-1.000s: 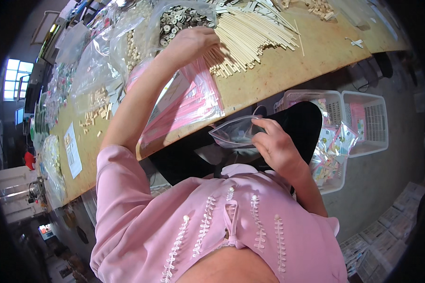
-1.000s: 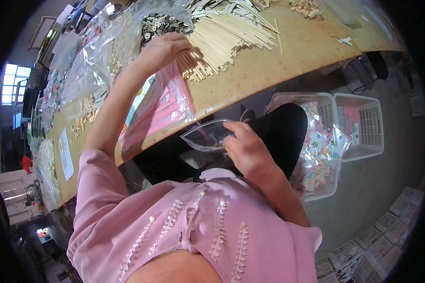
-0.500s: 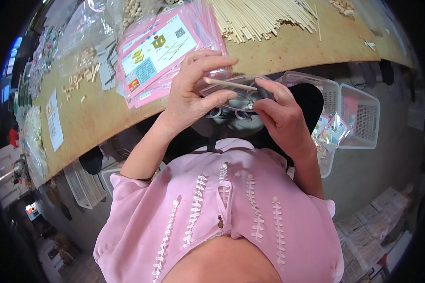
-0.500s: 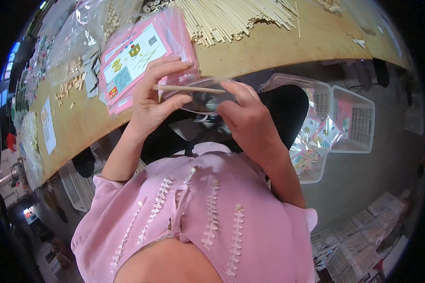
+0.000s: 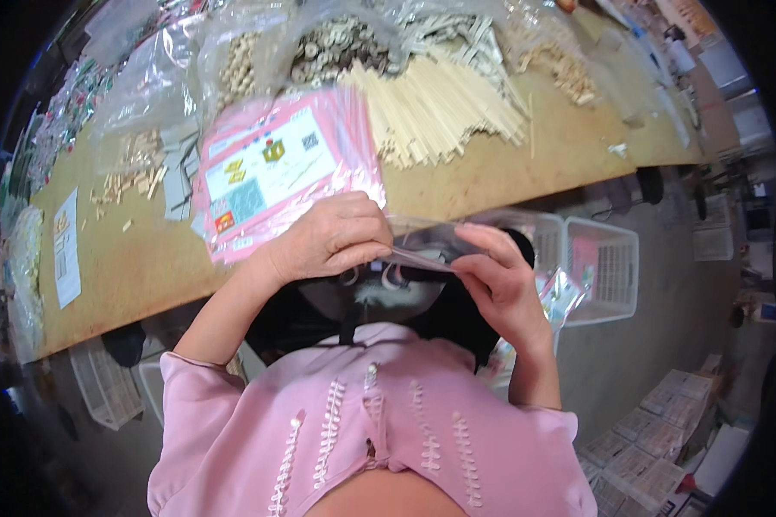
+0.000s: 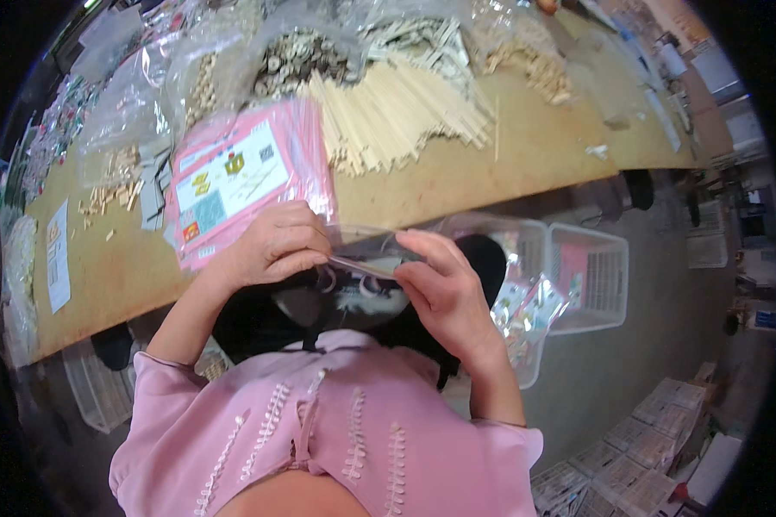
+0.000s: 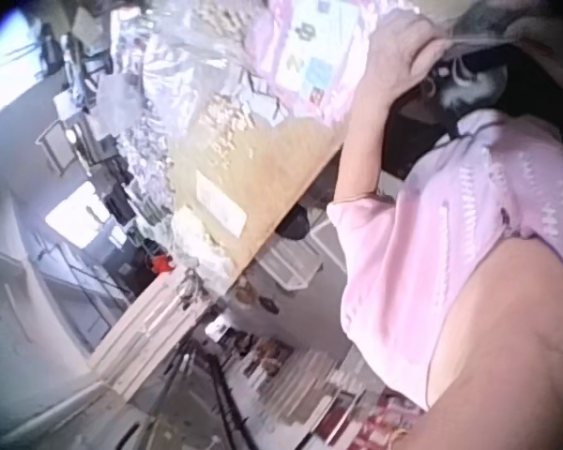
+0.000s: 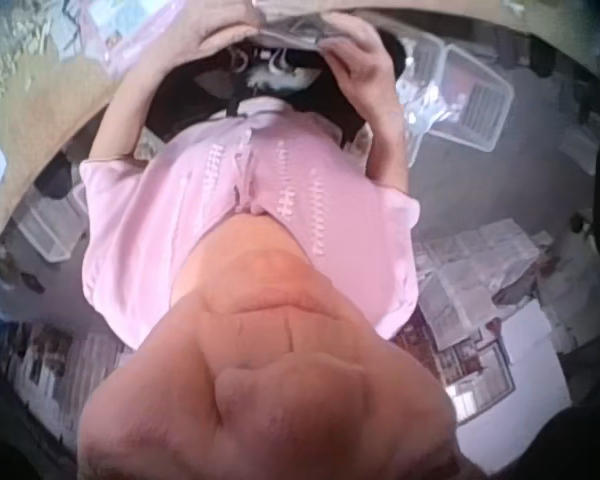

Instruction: The person sits on the floor and repeatedly picks up small wooden sticks, beads, and flat pieces from a table, placing them into small plastic bags. The person then seals the bags and drops them into a nearby basket.

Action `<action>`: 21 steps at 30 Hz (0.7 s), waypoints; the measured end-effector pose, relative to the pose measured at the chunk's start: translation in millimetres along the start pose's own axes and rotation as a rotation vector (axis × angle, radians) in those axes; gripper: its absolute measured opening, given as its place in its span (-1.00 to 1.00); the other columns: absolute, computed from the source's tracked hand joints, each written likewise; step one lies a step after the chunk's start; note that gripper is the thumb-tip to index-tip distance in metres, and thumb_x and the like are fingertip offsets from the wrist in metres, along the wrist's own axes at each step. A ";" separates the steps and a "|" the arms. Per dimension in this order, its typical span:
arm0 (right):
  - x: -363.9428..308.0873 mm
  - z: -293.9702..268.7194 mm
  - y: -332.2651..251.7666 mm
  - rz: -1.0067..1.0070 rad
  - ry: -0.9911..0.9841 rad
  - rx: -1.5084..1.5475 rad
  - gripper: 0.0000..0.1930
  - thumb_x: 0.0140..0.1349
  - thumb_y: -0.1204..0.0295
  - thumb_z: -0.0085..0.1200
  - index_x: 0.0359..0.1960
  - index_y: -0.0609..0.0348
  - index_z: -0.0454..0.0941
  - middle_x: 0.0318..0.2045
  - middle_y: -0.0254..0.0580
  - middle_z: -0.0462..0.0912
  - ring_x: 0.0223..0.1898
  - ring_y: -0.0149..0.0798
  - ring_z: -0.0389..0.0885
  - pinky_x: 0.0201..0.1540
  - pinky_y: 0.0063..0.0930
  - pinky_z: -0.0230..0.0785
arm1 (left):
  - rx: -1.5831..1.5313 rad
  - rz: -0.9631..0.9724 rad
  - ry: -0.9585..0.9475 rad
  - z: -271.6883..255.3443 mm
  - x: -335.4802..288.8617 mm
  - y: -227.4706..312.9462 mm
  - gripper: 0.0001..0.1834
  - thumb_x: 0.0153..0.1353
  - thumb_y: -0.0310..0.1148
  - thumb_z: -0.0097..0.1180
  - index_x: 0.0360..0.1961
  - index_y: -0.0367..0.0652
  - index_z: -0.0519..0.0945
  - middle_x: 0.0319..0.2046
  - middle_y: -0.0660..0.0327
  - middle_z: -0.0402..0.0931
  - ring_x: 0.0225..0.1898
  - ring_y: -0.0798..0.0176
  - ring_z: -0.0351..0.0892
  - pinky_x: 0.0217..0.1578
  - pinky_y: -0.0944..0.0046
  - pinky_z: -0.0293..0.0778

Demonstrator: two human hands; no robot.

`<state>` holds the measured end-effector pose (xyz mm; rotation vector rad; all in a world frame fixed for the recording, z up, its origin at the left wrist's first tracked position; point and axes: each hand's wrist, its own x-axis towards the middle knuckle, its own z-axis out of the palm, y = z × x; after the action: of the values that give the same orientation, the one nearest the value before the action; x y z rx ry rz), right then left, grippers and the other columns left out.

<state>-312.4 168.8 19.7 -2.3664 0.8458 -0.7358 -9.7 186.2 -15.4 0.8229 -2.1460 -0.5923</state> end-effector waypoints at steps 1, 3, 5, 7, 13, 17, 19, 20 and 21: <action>5.5 -8.5 3.3 -0.006 0.003 -0.016 -0.84 0.12 0.66 0.35 -0.26 0.24 0.70 0.10 0.00 0.69 0.18 0.08 0.64 0.23 -0.20 0.48 | -0.040 0.005 0.006 -1.6 10.0 -3.7 -0.88 0.30 -0.37 0.32 -0.31 -0.17 0.65 -0.32 0.16 0.62 -0.26 0.04 0.61 -0.22 0.11 0.51; 13.9 -20.5 14.5 0.050 0.002 0.035 -0.86 0.17 0.61 0.34 -0.24 0.25 0.69 0.05 -0.02 0.71 0.12 0.06 0.67 0.17 -0.22 0.52 | -0.032 0.026 0.007 -6.5 29.3 -4.2 -0.88 0.30 -0.37 0.32 -0.30 -0.18 0.65 -0.34 0.15 0.60 -0.26 0.02 0.61 -0.21 0.09 0.51; 30.6 -31.6 28.9 0.079 0.044 0.087 -0.87 0.23 0.55 0.33 -0.20 0.25 0.70 0.01 -0.02 0.73 0.04 -0.02 0.71 0.11 -0.27 0.54 | -0.026 0.088 0.040 -4.8 47.7 -13.0 -0.86 0.31 -0.36 0.32 -0.29 -0.20 0.65 -0.37 0.13 0.57 -0.27 0.00 0.59 -0.23 0.09 0.51; 43.5 -38.7 60.7 0.193 0.190 0.189 -0.87 0.29 0.52 0.29 -0.16 0.23 0.73 0.00 -0.13 0.75 0.00 -0.21 0.72 0.04 -0.37 0.55 | -0.066 0.143 0.028 -3.3 66.0 -16.4 -0.86 0.32 -0.36 0.32 -0.31 -0.19 0.64 -0.37 0.14 0.57 -0.29 0.00 0.59 -0.24 0.09 0.50; 135.4 -42.9 140.0 0.429 0.249 0.186 -0.86 0.31 0.47 0.26 -0.15 0.20 0.77 -0.32 -0.26 0.79 -0.32 -0.42 0.70 -0.17 -0.45 0.55 | -0.092 0.269 0.025 17.4 70.0 -43.7 -0.84 0.29 -0.34 0.33 -0.36 -0.15 0.60 -0.41 0.12 0.49 -0.31 -0.04 0.55 -0.28 0.03 0.50; 215.0 -31.5 202.7 0.377 0.261 -0.044 -0.77 0.27 0.33 0.27 -0.14 0.18 0.78 -0.40 -0.15 0.78 -0.34 -0.27 0.76 -0.18 -0.37 0.56 | -0.132 0.293 0.031 33.4 56.5 -44.6 -0.88 0.26 -0.40 0.35 -0.36 -0.12 0.63 -0.39 0.18 0.52 -0.34 0.05 0.56 -0.31 0.09 0.47; 262.4 -25.2 238.6 0.417 0.246 -0.074 -0.72 0.25 0.25 0.28 -0.14 0.17 0.79 -0.34 -0.04 0.80 -0.27 -0.14 0.79 -0.13 -0.29 0.58 | -0.117 0.288 0.002 37.6 51.8 -39.7 -0.87 0.26 -0.40 0.34 -0.37 -0.11 0.61 -0.37 0.19 0.49 -0.34 0.06 0.55 -0.31 0.09 0.47; 281.9 -23.3 243.7 0.396 0.276 -0.160 -0.70 0.24 0.23 0.30 -0.17 0.20 0.78 -0.33 -0.05 0.80 -0.26 -0.14 0.78 -0.12 -0.30 0.58 | -0.084 0.291 -0.024 40.3 49.2 -37.9 -0.87 0.26 -0.40 0.33 -0.38 -0.11 0.60 -0.36 0.19 0.47 -0.34 0.07 0.53 -0.31 0.09 0.47; 298.0 -23.0 246.6 0.377 0.306 -0.251 -0.69 0.23 0.21 0.32 -0.20 0.24 0.77 -0.32 -0.05 0.80 -0.26 -0.14 0.77 -0.12 -0.31 0.57 | -0.085 0.343 0.031 45.6 49.5 -35.6 -0.87 0.24 -0.39 0.29 -0.37 -0.08 0.55 -0.37 0.22 0.43 -0.31 0.11 0.52 -0.29 0.11 0.48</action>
<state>-230.7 -207.5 -23.8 -2.2295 1.5437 -0.8835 -57.5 133.3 -41.9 0.4016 -2.1517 -0.4834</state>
